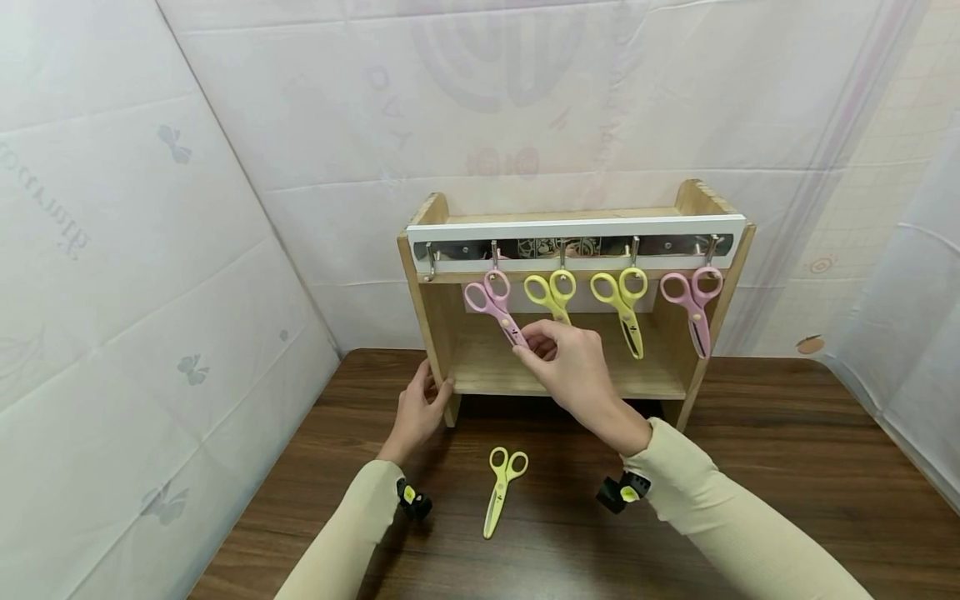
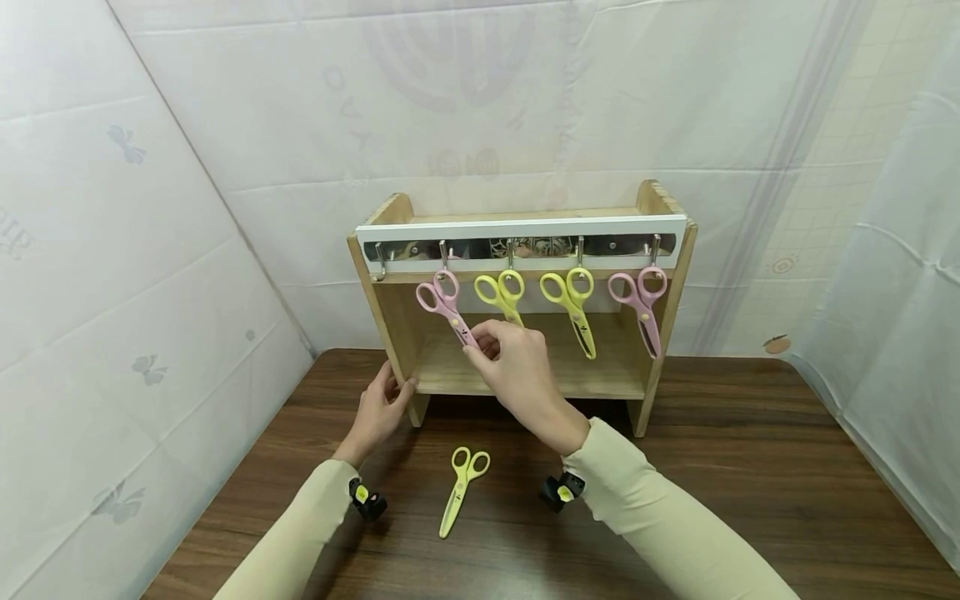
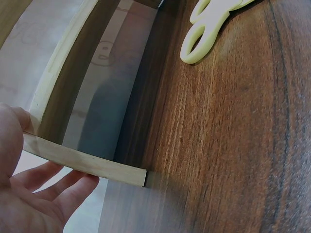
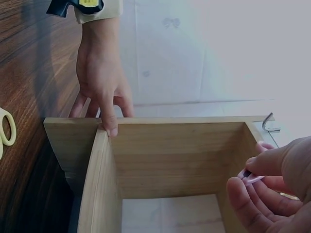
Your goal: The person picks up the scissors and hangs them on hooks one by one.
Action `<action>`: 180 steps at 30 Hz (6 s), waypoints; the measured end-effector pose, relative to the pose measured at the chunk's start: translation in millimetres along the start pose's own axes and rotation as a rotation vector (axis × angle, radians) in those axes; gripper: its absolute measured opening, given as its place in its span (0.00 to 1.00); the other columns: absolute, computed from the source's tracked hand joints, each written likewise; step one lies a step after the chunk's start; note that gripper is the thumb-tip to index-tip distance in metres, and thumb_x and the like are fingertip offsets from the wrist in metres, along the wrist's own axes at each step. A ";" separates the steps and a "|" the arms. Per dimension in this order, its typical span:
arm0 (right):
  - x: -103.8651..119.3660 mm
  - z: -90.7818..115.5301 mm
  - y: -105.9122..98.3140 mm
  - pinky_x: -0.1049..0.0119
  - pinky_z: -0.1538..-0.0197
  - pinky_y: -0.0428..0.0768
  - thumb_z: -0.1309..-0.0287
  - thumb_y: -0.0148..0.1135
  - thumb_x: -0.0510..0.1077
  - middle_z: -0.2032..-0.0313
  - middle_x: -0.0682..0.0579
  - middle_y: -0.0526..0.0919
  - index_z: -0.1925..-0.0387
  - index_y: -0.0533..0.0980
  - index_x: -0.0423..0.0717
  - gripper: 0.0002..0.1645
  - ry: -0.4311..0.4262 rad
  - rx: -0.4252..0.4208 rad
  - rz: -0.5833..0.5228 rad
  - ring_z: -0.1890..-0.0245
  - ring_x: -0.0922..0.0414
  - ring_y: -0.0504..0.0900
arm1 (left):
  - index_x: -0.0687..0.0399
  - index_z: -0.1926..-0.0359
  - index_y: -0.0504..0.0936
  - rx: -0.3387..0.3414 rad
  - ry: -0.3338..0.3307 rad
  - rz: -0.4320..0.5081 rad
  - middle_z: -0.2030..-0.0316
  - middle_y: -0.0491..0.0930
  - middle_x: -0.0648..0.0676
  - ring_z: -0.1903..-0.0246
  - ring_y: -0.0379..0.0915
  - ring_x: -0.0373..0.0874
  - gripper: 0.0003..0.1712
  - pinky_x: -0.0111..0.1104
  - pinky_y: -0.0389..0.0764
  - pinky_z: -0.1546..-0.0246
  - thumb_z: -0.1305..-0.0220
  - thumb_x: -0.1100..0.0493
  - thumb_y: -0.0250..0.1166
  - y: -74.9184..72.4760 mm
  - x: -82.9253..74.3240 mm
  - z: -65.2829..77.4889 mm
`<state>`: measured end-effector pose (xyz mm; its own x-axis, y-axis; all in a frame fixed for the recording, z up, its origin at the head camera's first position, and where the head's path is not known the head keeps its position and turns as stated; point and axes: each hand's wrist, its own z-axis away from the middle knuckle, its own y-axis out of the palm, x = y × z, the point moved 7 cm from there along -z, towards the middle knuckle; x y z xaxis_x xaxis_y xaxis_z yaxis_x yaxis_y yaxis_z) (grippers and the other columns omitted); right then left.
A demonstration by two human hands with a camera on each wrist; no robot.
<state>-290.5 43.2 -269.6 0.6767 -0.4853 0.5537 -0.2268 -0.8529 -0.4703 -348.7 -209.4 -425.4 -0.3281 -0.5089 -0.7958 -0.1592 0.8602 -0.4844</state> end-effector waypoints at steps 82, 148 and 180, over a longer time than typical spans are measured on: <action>-37.2 29.3 45.8 0.46 0.59 0.84 0.36 0.72 0.51 0.66 0.49 0.89 0.36 0.74 0.44 0.31 0.171 0.164 0.139 0.69 0.49 0.87 | 0.49 0.23 0.63 0.000 -0.016 0.016 0.38 0.77 0.69 0.42 0.79 0.63 0.31 0.52 0.86 0.52 0.21 0.54 0.58 0.4 2.9 0.6; -43.6 139.5 131.0 0.59 0.80 0.74 0.47 0.80 0.51 0.63 0.53 0.78 0.51 0.82 0.58 0.22 0.086 0.687 0.441 0.72 0.54 0.77 | 0.52 0.24 0.64 -0.013 -0.006 0.018 0.38 0.76 0.69 0.40 0.78 0.61 0.31 0.52 0.85 0.51 0.22 0.54 0.59 1.4 3.2 -1.7; -49.3 142.7 119.3 0.63 0.84 0.68 0.43 0.70 0.32 0.76 0.56 0.73 0.59 0.78 0.50 0.14 0.158 0.714 0.331 0.79 0.59 0.70 | 0.49 0.24 0.64 -0.029 -0.016 0.002 0.38 0.77 0.68 0.40 0.78 0.61 0.31 0.52 0.86 0.54 0.22 0.53 0.60 1.3 3.6 -2.3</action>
<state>-250.9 -7.2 -451.1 0.5333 -0.7585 0.3745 0.1412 -0.3567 -0.9235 -352.2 -210.0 -428.1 -0.3137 -0.5078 -0.8023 -0.1854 0.8615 -0.4727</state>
